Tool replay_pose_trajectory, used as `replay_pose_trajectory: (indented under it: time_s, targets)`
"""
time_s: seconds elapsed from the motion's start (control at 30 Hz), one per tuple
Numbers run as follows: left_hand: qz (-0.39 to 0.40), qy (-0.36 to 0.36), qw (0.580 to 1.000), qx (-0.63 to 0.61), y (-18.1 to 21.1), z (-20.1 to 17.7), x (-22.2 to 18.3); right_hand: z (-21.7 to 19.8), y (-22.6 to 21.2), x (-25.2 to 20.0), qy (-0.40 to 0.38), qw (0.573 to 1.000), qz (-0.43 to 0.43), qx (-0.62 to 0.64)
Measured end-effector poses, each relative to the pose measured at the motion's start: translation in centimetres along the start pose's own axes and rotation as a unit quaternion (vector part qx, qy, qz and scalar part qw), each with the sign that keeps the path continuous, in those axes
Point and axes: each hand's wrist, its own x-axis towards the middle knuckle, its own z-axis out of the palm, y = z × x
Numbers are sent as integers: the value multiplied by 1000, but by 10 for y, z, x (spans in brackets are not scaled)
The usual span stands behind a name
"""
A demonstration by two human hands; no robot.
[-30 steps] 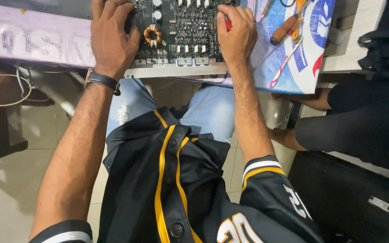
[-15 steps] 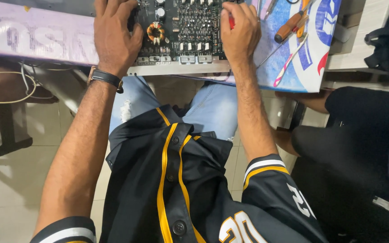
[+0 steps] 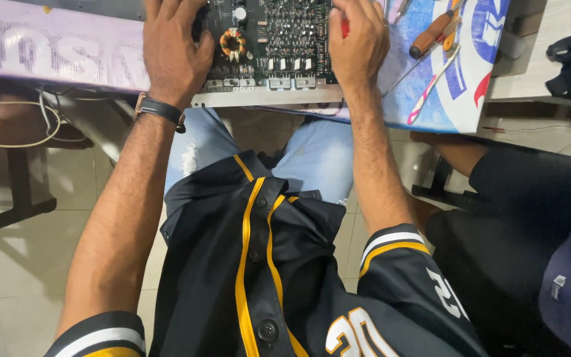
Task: Cleaning a circuit board using a toothbrush to remove dust and debris at a repair bench.
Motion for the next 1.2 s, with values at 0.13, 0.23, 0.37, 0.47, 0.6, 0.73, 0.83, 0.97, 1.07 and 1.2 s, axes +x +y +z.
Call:
replay_pose_trajectory:
  time_s: [0.13, 0.23, 0.37, 0.47, 0.6, 0.73, 0.83, 0.97, 1.07, 1.2]
  targets:
    - [13, 11, 1000, -5, 1, -4, 0, 1, 1, 0, -3, 1000, 8, 29]
    - [29, 23, 999, -15, -2, -1, 0, -7, 4, 1, 27, 995, 20, 96]
    - [26, 18, 999, -6, -7, 3, -1, -1, 20, -5, 93, 982, 150, 64]
    - [36, 14, 999, -27, -4, 0, 1, 4, 21, -6, 79, 980, 173, 63]
    - [44, 6, 998, -49, 6, -10, 1, -14, 5, 2, 81, 983, 142, 86]
    - [42, -8, 998, -35, 6, -9, 1, -14, 2, 2, 43, 977, 185, 95]
    - [35, -16, 999, -39, 6, -9, 0, -15, 0, 1, 29, 974, 202, 97]
    - [65, 13, 998, 5, 5, -7, 0, -25, -9, 5, 39, 974, 194, 109]
    - [66, 0, 998, 10, 2, -6, -1, -8, 9, -6, 67, 977, 171, 110]
    - [21, -2, 1000, -16, -2, 0, -3, -17, 4, -2, 82, 967, 168, 174]
